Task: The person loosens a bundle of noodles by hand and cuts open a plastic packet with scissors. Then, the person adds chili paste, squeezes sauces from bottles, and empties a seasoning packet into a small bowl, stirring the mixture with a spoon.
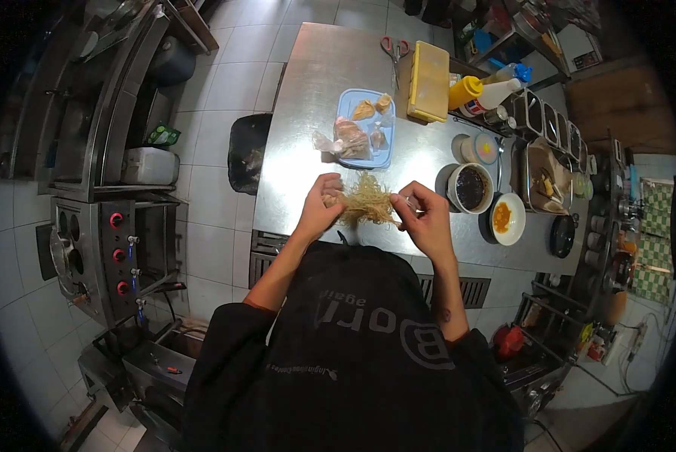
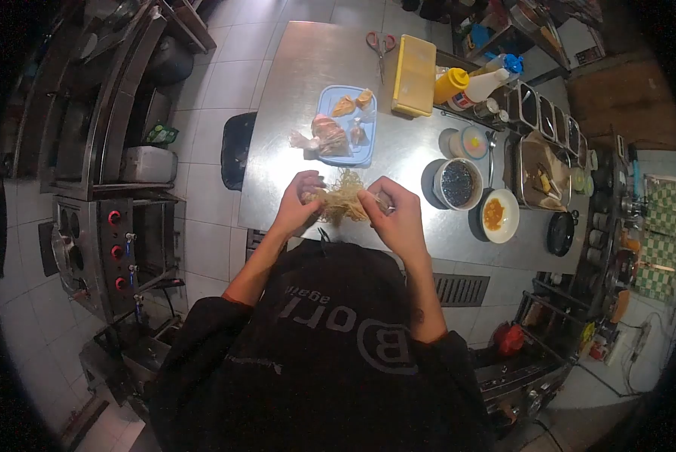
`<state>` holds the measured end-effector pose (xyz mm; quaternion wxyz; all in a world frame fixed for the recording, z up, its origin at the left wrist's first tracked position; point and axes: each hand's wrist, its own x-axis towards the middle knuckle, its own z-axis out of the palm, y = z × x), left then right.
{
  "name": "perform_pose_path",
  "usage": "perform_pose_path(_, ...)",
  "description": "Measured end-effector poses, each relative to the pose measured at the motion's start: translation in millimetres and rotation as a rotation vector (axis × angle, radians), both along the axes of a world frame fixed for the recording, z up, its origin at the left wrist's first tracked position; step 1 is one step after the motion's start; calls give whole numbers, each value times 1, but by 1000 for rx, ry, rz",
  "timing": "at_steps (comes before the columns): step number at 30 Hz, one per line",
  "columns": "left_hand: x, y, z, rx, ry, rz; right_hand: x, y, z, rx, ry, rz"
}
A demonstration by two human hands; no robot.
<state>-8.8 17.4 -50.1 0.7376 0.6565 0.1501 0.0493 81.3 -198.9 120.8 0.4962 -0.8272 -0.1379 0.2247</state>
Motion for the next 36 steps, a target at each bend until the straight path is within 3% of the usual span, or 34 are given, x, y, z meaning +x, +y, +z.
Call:
perform_pose_path(1, -3, 1, 10, -1, 0, -1, 3, -3, -18, 39, -3, 13)
perform_pose_path(3, -12, 6, 39, 983, 136, -113, 1, -8, -66, -55, -139, 62)
perform_pose_path(4, -16, 8, 29, 986, 137, -111, -1, -8, -87, -147, -274, 114)
perform_pose_path(5, -20, 9, 10, 970, 176, -163, -3, -8, -101, -234, -230, 192)
perform_pose_path(6, -21, 10, -1, 952, 212, -215, -8, -10, -127, -270, -357, 239)
perform_pose_path(8, -16, 14, 0, 869, 255, -214, -18, 3, -122, -211, -378, 251)
perform_pose_path(9, -13, 18, 3, 617, 83, -225, -21, 12, -113, -209, -378, 251)
perform_pose_path(10, -11, 20, 11, 361, -82, -231, -24, 22, -101, -49, -280, 257)
perform_pose_path(11, -10, 20, 19, 361, -77, -231, -26, 26, -95, 110, -181, 261)
perform_pose_path(13, -1, 14, 48, -103, -10, -283, -23, 25, -104, 150, -83, 256)
perform_pose_path(17, 4, 9, 55, -76, -117, -218, -12, 22, -104, 210, 42, 154)
perform_pose_path(19, 3, 13, 47, -453, 152, -151, -8, 21, -90, 221, 78, 134)
perform_pose_path(20, 2, 15, 32, -453, 151, -154, -7, 20, -81, 235, 117, 114)
perform_pose_path(22, 1, 17, 8, -749, 15, -174, -7, 21, -72, 236, 101, 95)
perform_pose_path(23, -1, 11, 8, -749, 16, -176, -5, 20, -71, 206, 162, 83)
perform_pose_path(25, 2, -8, 53, -366, 65, -102, -3, 18, -67, 174, 220, 67)
perform_pose_path(29, 1, 0, 60, -405, 85, -254, -2, 17, -48, 109, -2, 133)
perform_pose_path(31, 2, 17, 51, -194, 358, -396, -2, 17, -34, 131, -97, 115)
perform_pose_path(35, 1, 23, 11, -358, 315, -371, -5, 14, -28, 114, -84, 148)
perform_pose_path(36, 3, 16, 36, -630, 296, -300, -6, 14, -37, 109, -34, 142)
